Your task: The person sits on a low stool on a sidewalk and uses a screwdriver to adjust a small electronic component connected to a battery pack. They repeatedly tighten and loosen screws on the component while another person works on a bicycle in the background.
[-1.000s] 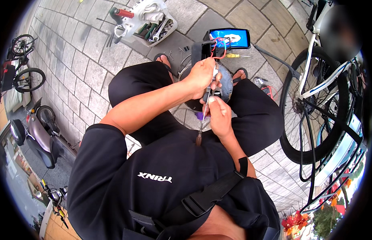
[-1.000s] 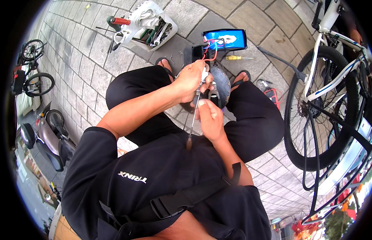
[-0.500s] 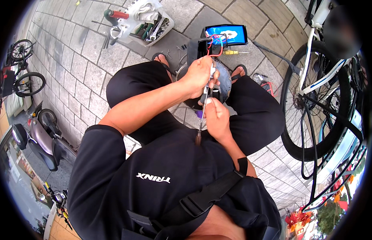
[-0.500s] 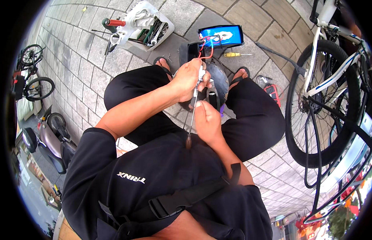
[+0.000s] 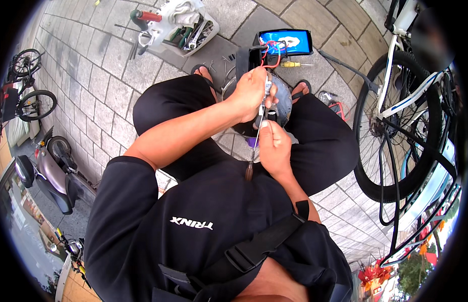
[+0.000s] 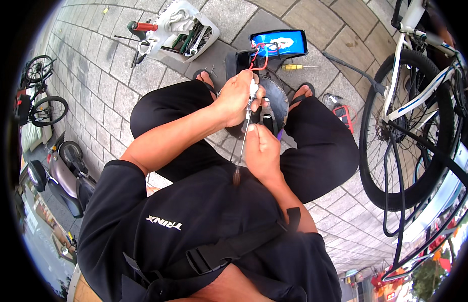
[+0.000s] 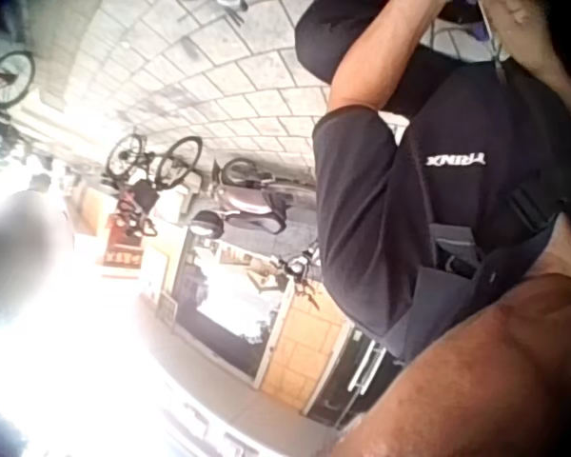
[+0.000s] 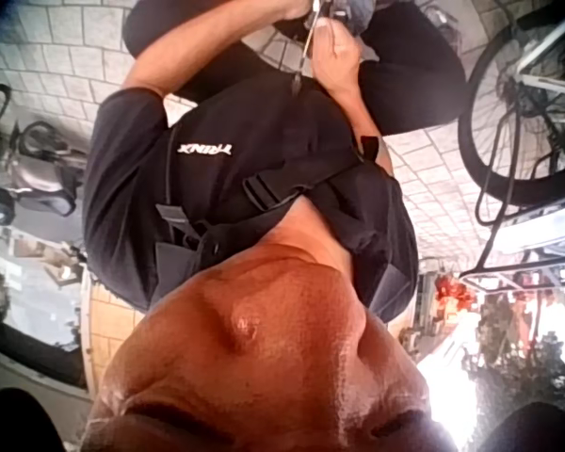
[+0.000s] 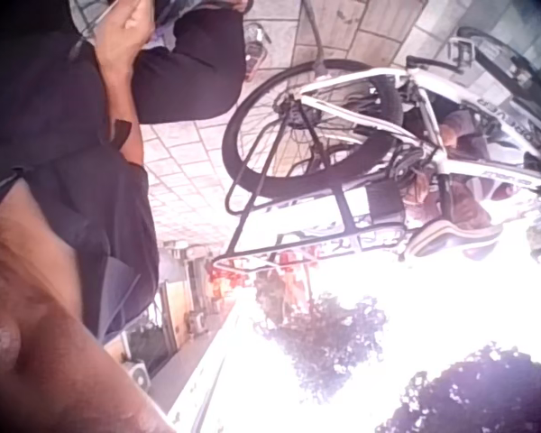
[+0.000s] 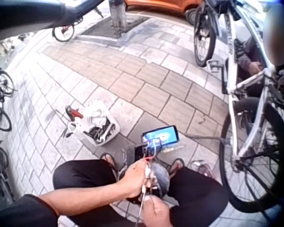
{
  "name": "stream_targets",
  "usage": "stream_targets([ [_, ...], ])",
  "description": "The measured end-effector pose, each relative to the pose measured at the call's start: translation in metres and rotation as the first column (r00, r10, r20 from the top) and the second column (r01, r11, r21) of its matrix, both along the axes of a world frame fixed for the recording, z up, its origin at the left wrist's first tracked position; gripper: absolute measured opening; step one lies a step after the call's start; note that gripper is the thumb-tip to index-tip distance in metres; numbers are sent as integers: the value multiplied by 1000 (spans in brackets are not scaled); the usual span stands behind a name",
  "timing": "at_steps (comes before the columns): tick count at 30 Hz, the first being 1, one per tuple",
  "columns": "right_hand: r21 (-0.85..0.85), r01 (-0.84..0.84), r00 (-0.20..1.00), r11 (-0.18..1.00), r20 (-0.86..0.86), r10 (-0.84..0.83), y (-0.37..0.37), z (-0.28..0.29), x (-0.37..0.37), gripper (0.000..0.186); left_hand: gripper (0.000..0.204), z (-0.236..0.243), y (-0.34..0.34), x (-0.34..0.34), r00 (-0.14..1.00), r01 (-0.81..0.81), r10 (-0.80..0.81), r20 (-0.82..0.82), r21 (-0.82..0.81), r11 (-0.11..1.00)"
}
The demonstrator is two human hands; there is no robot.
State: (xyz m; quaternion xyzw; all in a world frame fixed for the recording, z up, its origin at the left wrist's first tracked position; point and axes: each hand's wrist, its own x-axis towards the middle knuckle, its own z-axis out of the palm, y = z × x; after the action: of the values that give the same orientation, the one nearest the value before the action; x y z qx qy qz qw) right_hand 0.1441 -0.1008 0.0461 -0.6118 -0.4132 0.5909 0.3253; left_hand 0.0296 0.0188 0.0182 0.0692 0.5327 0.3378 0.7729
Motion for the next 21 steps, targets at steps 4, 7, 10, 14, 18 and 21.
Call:
stream_targets([
  [4, 3, 6, 1000, 1000, -16, -6, 0, -4, 5, 28, 23, -3, -4, 1, 1000, 25, -25, 9, 16, 1000],
  [7, 10, 19, 1000, 1000, -21, -19, 2, -14, 2, 30, 23, -4, -3, -1, 999, 28, -28, 22, 10, 1000],
  [10, -172, 46, 976, 984, -201, -81, 6, -7, 5, 28, 23, 2, -1, -1, 999, 33, -33, 15, -37, 999],
  [14, -146, 93, 943, 985, -306, -134, 3, -23, 8, 24, 22, 2, -1, 1, 1000, 14, -13, 21, -46, 999],
  [18, 229, -111, 977, 967, 203, 64, 11, -13, 6, 24, 23, -5, -5, 0, 1000, 26, -26, 11, 25, 999],
  [21, -45, 6, 998, 999, -67, -9, 8, -12, 8, 24, 23, 0, -2, 1, 999, 38, -38, 14, -6, 999],
])
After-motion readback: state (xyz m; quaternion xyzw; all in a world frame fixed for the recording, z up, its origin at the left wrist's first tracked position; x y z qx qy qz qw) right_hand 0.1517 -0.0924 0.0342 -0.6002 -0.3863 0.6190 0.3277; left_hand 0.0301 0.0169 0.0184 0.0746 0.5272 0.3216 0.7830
